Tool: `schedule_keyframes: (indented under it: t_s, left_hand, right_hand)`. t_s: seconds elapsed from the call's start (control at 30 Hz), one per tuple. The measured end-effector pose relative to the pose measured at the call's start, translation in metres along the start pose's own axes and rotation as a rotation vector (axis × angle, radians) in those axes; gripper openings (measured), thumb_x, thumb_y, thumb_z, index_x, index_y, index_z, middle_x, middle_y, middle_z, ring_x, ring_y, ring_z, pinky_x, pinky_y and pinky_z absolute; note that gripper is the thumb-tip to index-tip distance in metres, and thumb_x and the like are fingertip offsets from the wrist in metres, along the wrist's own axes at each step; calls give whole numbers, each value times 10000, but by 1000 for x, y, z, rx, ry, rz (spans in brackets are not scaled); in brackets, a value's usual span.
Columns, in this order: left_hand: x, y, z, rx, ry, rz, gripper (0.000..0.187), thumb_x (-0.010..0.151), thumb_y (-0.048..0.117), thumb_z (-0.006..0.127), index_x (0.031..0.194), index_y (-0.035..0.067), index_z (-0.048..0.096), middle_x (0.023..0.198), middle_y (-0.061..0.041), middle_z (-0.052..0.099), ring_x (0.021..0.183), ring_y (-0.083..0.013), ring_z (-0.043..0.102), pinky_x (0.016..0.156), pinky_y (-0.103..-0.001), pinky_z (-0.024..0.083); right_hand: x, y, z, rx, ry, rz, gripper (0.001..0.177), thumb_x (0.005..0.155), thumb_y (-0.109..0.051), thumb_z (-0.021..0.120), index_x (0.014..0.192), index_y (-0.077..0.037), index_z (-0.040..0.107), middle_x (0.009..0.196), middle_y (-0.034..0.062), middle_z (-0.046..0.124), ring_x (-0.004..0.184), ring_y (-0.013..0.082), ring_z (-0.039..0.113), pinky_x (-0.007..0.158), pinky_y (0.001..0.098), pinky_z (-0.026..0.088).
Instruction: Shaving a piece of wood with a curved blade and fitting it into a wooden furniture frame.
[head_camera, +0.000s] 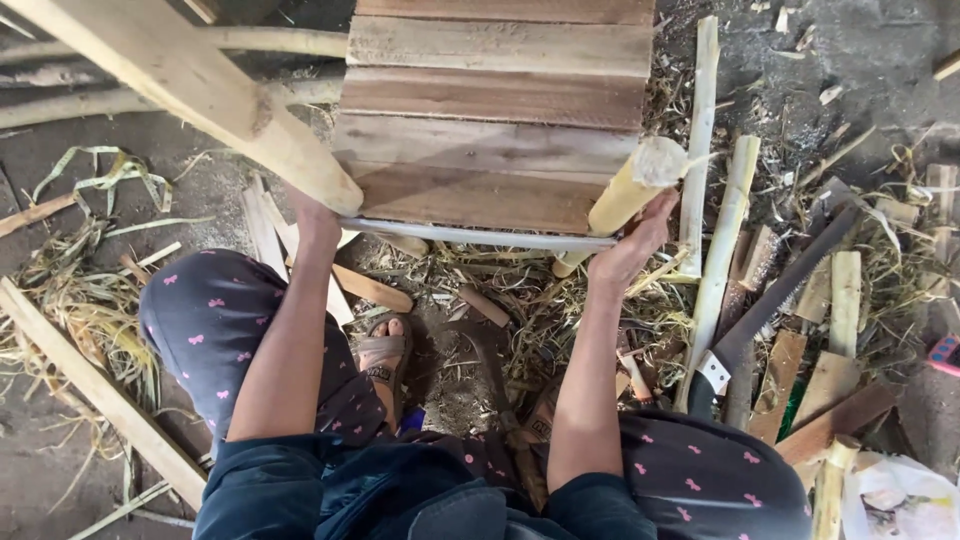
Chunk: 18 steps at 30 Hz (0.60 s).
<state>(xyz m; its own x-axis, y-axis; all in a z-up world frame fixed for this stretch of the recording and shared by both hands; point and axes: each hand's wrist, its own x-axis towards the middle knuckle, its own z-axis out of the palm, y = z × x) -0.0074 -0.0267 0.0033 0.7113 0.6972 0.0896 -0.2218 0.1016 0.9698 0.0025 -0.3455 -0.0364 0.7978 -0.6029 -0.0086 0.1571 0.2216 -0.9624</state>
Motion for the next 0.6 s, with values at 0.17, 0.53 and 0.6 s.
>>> schedule_keyframes:
  t_s: [0.17, 0.53, 0.6]
  left_hand:
    - [5, -5, -1, 24, -17, -10, 171, 836, 38, 629, 1004, 11, 640, 894, -73, 611, 820, -172, 595, 759, -313, 522]
    - [-1, -3, -3, 44, -88, 6, 172, 831, 41, 637, 999, 8, 644, 887, -72, 607, 814, -173, 591, 752, -311, 518]
    - [0, -3, 0, 50, -111, 8, 172, 830, 41, 638, 998, 7, 644, 886, -72, 607, 813, -173, 590, 751, -311, 517]
  right_hand:
    - [-13, -49, 32, 91, -28, -91, 522, 1050, -374, 293, 1441, -30, 335, 1513, 214, 212, 1421, 320, 187, 1165, 527, 158]
    - [0, -26, 11, 41, -19, -100, 475, 972, -501, 284, 970, -114, 560, 863, 100, 431, 840, 198, 470, 897, 399, 380]
    - [3, -30, 14, 55, -2, -90, 470, 969, -497, 312, 988, -119, 592, 864, 71, 463, 829, 166, 466, 869, 365, 380]
